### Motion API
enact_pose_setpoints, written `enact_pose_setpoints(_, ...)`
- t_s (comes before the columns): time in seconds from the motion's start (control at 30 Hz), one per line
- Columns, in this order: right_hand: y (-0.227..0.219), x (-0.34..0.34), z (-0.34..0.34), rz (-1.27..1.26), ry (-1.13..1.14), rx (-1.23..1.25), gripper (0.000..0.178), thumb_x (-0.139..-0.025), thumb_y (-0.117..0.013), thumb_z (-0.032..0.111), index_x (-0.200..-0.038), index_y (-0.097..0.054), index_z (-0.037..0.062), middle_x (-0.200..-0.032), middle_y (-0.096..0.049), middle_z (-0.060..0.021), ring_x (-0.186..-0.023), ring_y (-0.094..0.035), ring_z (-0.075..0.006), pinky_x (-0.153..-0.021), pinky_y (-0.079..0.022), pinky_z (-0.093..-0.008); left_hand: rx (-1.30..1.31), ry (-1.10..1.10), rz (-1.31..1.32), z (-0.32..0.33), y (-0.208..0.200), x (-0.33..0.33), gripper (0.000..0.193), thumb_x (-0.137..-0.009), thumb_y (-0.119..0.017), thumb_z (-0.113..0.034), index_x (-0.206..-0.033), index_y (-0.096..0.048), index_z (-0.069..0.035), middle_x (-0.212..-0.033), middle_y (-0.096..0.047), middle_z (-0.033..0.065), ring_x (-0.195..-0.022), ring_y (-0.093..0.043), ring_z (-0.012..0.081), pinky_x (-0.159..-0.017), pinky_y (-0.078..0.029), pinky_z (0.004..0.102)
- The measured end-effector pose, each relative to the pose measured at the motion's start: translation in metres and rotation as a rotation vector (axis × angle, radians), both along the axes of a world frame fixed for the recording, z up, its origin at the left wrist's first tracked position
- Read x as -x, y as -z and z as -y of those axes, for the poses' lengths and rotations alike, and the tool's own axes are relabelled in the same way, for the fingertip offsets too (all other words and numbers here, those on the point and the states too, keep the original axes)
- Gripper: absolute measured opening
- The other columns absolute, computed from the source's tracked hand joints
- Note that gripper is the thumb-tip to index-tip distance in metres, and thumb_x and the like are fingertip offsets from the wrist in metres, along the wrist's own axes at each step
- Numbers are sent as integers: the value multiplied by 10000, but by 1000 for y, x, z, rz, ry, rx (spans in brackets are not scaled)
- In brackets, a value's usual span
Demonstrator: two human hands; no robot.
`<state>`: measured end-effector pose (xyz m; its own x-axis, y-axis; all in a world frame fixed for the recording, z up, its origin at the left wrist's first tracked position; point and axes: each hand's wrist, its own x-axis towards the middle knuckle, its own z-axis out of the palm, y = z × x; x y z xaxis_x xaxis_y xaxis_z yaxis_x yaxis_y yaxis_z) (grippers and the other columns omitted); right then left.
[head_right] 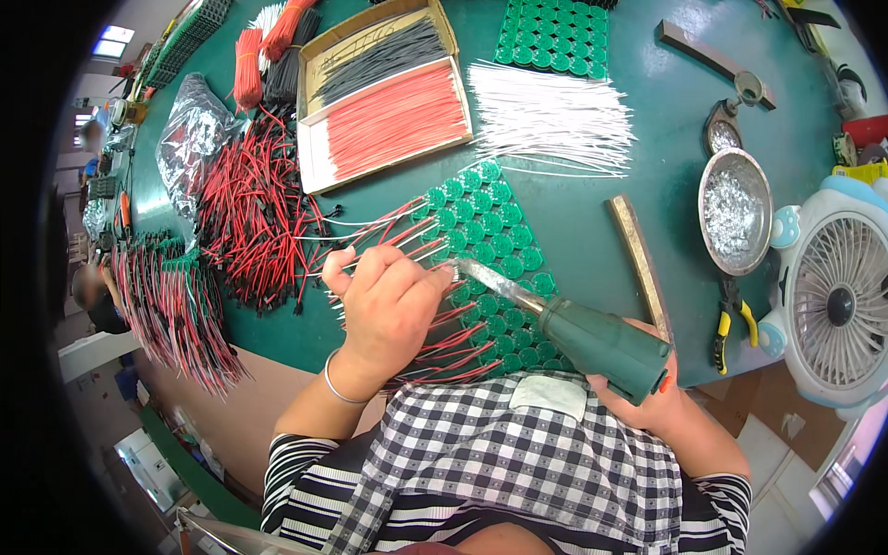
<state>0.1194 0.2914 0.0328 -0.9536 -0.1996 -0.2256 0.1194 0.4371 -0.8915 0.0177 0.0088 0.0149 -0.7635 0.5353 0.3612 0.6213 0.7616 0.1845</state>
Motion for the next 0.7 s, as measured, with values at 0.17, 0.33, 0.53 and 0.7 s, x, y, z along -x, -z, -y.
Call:
enact_pose_setpoints(0.17, 3, -5, -5, -43, -63, -28, 203, -777, -653, 69, -971, -663, 10, -877, -684, -117, -799, -664, -275, -770, -518, -389, 30, -6, 22, 0, -1, -2, 95, -759, -647, -161, -848, -678, -174, -742, -519, -49, -834, -539, 131, -923, -246, 457)
enact_pose_setpoints(0.33, 9, -17, -3, -65, 69, 175, 462, -916, -520, 297, -1256, -490, -15, -1147, -580, -110, -695, -622, -183, -682, -503, -331, 22, -3, -43, -3, -1, 0, 97, -761, -643, -159, -847, -683, -178, -743, -521, -52, -837, -540, 131, -921, -249, 459)
enact_pose_setpoints(0.53, 15, -31, -10, -16, 81, 152, 499, -927, -523, 348, -1265, -487, -18, -1152, -577, -116, -711, -622, -181, -694, -500, -322, 13, 8, -56, -3, -3, -12, 107, -757, -650, -163, -855, -692, -174, -749, -535, -58, -835, -543, 128, -918, -249, 463)
enact_pose_setpoints(0.7, 23, -32, -13, -128, -42, 25, 486, -914, -565, 348, -1229, -523, -20, -1032, -611, -103, -726, -605, -166, -707, -495, -318, -1, 28, -30, -5, 3, -19, 113, -758, -654, -163, -863, -696, -171, -751, -545, -61, -835, -547, 127, -914, -249, 465)
